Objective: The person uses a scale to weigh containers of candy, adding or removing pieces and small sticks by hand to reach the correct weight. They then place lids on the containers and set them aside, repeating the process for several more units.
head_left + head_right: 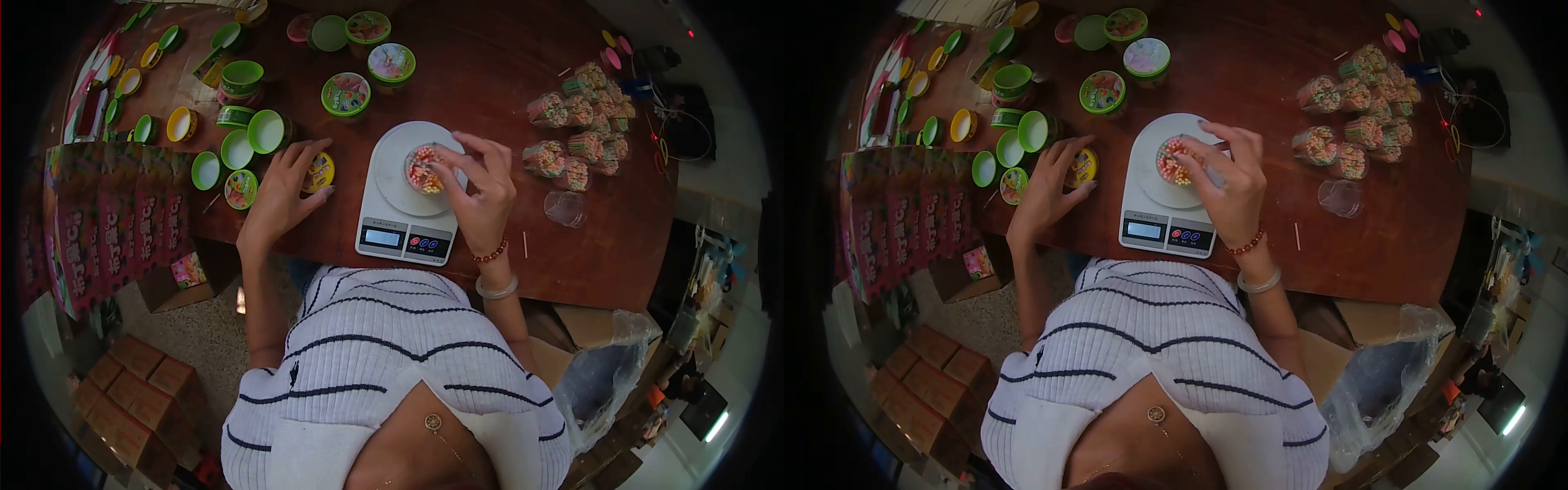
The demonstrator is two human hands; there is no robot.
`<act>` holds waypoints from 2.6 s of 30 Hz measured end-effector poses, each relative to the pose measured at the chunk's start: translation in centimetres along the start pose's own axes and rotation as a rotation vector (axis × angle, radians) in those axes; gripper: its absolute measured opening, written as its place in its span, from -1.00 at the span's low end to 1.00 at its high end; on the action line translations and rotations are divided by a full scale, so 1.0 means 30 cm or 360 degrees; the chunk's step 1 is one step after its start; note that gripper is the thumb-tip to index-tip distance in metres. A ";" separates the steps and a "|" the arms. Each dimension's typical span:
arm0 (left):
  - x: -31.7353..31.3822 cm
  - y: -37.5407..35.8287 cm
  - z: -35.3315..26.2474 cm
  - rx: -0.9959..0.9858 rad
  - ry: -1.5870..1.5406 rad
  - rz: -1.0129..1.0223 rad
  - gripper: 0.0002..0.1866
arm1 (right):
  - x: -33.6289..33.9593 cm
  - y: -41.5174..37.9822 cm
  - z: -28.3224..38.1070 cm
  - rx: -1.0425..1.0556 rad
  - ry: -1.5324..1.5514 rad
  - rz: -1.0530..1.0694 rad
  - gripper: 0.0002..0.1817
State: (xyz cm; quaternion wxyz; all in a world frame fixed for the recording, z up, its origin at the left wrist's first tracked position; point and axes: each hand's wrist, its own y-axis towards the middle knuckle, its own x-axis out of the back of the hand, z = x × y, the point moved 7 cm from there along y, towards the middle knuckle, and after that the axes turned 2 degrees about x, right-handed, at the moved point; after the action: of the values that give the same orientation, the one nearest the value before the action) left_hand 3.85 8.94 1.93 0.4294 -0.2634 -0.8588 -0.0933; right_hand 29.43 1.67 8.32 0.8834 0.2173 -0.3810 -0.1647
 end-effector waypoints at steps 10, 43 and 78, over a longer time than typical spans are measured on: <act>-0.005 0.006 0.011 0.0021 0.0020 0.0017 -0.27 | 0.368 -0.530 -0.476 -0.1233 -0.0556 0.0349 -0.84; -0.026 0.160 -0.391 -0.0737 -0.0660 -0.0258 -0.39 | -0.082 -0.098 -0.072 -0.0185 0.0662 0.0185 -0.19; 0.042 0.096 -0.632 -0.1402 -0.0002 -0.0266 -0.47 | -0.243 -0.216 -0.056 -0.1828 0.2602 0.1104 -0.49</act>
State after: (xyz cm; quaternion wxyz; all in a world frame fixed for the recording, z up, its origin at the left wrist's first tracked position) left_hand 17.82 4.50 14.36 0.2668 -0.3510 -0.7556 -0.4844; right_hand 25.10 -0.10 -0.40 0.8403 -0.3090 0.4236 0.1375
